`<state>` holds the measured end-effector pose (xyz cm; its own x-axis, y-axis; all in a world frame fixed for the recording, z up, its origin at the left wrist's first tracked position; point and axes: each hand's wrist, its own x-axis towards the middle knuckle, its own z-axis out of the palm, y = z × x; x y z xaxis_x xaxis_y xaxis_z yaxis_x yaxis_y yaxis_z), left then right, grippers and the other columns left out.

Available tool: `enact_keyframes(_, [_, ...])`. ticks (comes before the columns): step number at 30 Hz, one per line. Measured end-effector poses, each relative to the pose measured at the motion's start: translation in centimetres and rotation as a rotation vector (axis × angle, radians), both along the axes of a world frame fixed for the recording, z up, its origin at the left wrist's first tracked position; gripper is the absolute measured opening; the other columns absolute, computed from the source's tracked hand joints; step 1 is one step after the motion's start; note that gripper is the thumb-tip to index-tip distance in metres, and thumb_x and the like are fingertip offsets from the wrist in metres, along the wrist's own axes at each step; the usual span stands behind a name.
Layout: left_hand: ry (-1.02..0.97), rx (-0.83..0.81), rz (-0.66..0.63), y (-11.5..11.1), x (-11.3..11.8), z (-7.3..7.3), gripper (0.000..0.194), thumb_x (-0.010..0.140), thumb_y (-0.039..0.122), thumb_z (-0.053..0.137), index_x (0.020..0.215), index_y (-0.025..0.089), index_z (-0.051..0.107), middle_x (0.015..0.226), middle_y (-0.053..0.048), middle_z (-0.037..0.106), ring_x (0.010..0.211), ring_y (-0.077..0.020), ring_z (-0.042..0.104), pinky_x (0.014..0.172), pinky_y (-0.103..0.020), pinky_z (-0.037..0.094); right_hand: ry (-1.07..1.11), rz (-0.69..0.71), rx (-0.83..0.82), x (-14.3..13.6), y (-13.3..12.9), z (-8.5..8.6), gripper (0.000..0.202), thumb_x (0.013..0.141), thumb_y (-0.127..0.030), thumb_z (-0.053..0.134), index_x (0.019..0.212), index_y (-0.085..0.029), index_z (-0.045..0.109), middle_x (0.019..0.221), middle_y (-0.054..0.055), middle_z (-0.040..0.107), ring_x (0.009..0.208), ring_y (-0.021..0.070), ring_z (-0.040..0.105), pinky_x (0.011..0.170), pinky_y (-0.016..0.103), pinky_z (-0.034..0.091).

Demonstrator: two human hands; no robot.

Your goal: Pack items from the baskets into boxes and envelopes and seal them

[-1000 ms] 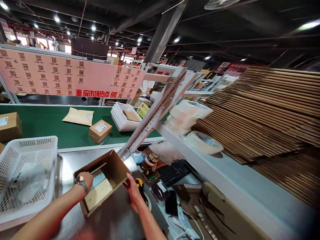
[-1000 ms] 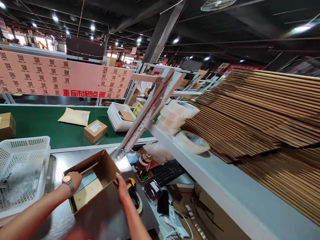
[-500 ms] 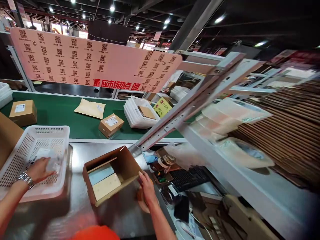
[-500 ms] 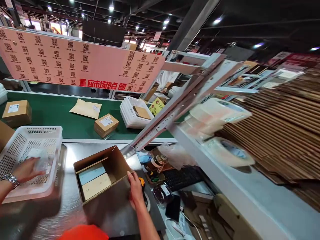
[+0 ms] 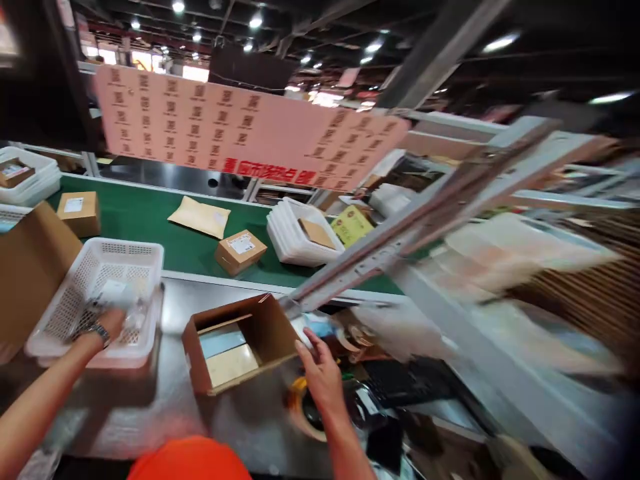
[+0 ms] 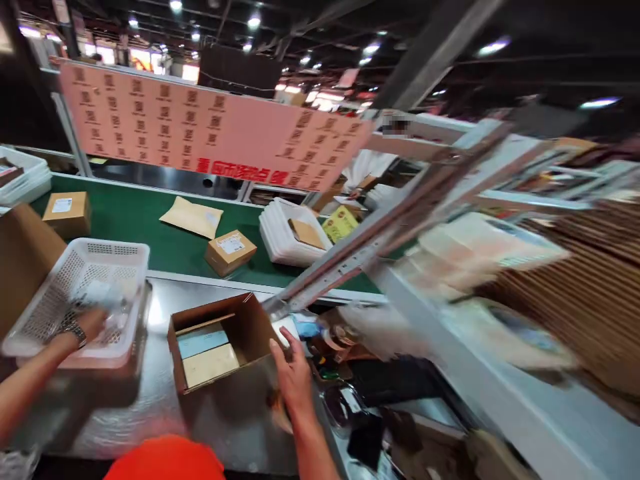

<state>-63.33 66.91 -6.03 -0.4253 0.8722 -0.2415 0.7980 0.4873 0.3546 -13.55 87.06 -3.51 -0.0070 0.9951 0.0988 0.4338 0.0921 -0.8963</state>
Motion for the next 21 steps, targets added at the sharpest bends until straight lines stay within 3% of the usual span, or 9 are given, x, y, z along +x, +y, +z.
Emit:
enact_keyframes(3, [0.030, 0.018, 0.106, -0.8, -1.4, 2.0, 0.023, 0.095, 0.030, 0.059, 0.076, 0.018, 0.064, 0.081, -0.009, 0.073, 0.084, -0.0234, 0.069, 0.080, -0.033, 0.045, -0.098, 0.031, 0.179, -1.3, -0.7, 0.5, 0.063, 0.084, -0.067, 0.071, 0.127, -0.022, 0.073, 0.150, 0.015, 0.067, 0.142, 0.0358, 0.058, 0.129, 0.057, 0.037])
enact_keyframes(6, [-0.079, 0.327, 0.235, -1.7, -2.0, 5.2, 0.038, 0.102, 0.046, 0.051, 0.074, 0.020, 0.057, 0.072, -0.002, 0.062, 0.074, -0.0172, 0.056, 0.073, -0.029, 0.038, -0.002, 0.154, 0.203, -4.2, -2.3, 2.3, 0.054, 0.088, -0.062, 0.072, 0.126, -0.024, 0.073, 0.152, 0.014, 0.065, 0.142, 0.0345, 0.059, 0.126, 0.058, 0.040])
enact_keyframes(10, [-0.398, 0.660, 0.215, -1.5, 2.0, 8.7, 0.046, 0.099, 0.059, 0.049, 0.072, 0.022, 0.052, 0.068, 0.004, 0.049, 0.070, -0.0141, 0.044, 0.069, -0.028, 0.035, 0.210, 0.498, 0.041, -10.6, -6.5, 5.7, 0.042, 0.092, -0.054, 0.077, 0.124, -0.028, 0.074, 0.145, 0.011, 0.068, 0.128, 0.0286, 0.068, 0.112, 0.046, 0.056])
enact_keyframes(12, [-0.545, 0.694, 0.160, -0.8, 5.3, 9.2, 0.051, 0.097, 0.065, 0.050, 0.071, 0.022, 0.052, 0.066, 0.004, 0.048, 0.068, -0.0140, 0.043, 0.067, -0.028, 0.035, 0.244, 0.696, -0.056, -14.3, -8.8, 6.7, 0.042, 0.092, -0.052, 0.078, 0.127, -0.028, 0.074, 0.136, 0.010, 0.072, 0.118, 0.0265, 0.072, 0.104, 0.042, 0.060])
enact_keyframes(14, [-0.660, 0.702, 0.104, 0.0, 8.5, 9.1, 0.055, 0.096, 0.070, 0.050, 0.069, 0.022, 0.052, 0.066, 0.003, 0.049, 0.067, -0.0142, 0.043, 0.067, -0.028, 0.037, 0.251, 0.795, -0.117, -17.5, -10.4, 6.8, 0.049, 0.088, -0.050, 0.083, 0.130, -0.027, 0.072, 0.128, 0.010, 0.074, 0.111, 0.0255, 0.073, 0.098, 0.040, 0.061])
enact_keyframes(17, [-0.759, 0.702, 0.019, 0.6, 11.5, 8.5, 0.058, 0.096, 0.071, 0.049, 0.067, 0.021, 0.055, 0.068, 0.001, 0.054, 0.068, -0.0150, 0.048, 0.067, -0.029, 0.039, 0.221, 0.740, -0.105, -20.4, -11.4, 6.0, 0.051, 0.080, -0.048, 0.089, 0.122, -0.024, 0.072, 0.109, 0.006, 0.076, 0.090, 0.0211, 0.070, 0.084, 0.035, 0.059])
enact_keyframes(21, [-0.781, 0.706, 0.061, 0.6, 11.8, 8.0, 0.062, 0.096, 0.073, 0.049, 0.069, 0.020, 0.064, 0.069, -0.002, 0.063, 0.069, -0.0168, 0.056, 0.070, -0.030, 0.045, 0.146, 0.674, 0.012, -19.8, -10.8, 5.4, 0.027, 0.089, -0.050, 0.079, 0.092, -0.023, 0.079, 0.084, 0.001, 0.071, 0.074, 0.0173, 0.059, 0.072, 0.031, 0.048])
